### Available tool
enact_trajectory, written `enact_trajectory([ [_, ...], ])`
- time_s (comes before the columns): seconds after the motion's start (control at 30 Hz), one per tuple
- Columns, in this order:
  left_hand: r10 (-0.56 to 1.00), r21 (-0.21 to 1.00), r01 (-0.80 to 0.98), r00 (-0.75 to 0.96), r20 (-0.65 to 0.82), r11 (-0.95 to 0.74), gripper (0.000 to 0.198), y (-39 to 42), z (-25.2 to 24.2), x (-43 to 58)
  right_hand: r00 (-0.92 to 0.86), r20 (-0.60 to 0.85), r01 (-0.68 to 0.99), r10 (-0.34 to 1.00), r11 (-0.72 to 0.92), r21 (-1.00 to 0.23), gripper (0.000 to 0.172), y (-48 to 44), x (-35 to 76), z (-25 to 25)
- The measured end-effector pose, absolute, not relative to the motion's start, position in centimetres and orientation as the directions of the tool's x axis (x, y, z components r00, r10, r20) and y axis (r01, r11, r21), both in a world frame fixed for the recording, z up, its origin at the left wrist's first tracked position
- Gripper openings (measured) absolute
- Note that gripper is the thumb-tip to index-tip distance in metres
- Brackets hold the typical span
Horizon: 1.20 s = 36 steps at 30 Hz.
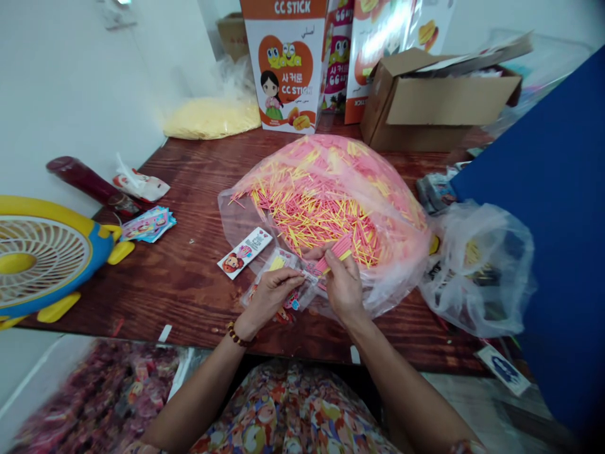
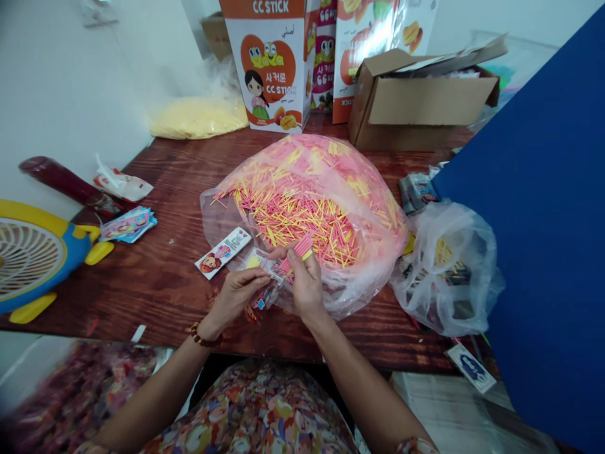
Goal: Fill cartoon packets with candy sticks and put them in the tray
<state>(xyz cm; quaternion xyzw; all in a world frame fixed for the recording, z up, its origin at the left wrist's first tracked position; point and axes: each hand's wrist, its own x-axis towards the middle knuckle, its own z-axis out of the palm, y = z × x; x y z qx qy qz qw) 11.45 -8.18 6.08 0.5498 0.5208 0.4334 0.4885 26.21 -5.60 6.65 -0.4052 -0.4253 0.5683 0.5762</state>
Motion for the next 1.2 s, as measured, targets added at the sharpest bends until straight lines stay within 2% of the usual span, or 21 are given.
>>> enact_trajectory([
  [0.17,0.994,0.997,0.064,0.09,-0.056,0.05,0.022,-7.6,5.7,11.7,-0.127,0.016,-0.311,0.992,-0.025,-0.95,0.021,-5.9,27.0,6.8],
  [0.3,0.988,0.994,-0.04,0.117,-0.098,0.103,0.023,-7.1,5.6,12.1,-0.152,-0.047,-0.312,0.987,-0.093,-0.945,0.031,-5.1,27.8,7.6],
  [0.4,0.986,0.988,-0.096,0.125,-0.11,0.123,0.025,-6.8,5.7,12.5,-0.136,-0.002,-0.217,0.991,-0.032,-0.976,0.035,-4.5,28.4,8.1],
  [0.53,0.992,0.989,-0.115,0.093,-0.079,0.09,0.023,-6.3,5.9,12.9,-0.189,0.03,-0.108,0.981,0.009,-0.994,0.028,-4.0,29.1,8.6],
  [0.7,0.996,0.993,-0.111,0.091,-0.024,0.034,0.023,-5.7,5.4,13.0,-0.183,0.036,-0.215,0.982,-0.004,-0.977,0.025,-3.4,29.6,9.7],
  [0.83,0.997,0.993,-0.114,0.08,-0.008,0.017,0.024,-5.5,5.3,12.9,-0.133,0.081,-0.207,0.988,0.052,-0.977,0.024,-3.0,29.4,10.9],
  [1.0,0.999,0.988,-0.154,0.038,0.037,-0.031,0.021,-5.1,6.4,12.9,-0.24,0.119,-0.006,0.964,0.121,-0.993,0.025,-2.8,29.1,12.2],
  [1.2,0.998,0.977,-0.203,0.005,0.061,-0.058,0.027,-4.5,6.6,12.9,-0.28,0.159,0.059,0.947,0.182,-0.982,0.031,-2.5,29.1,13.4],
])
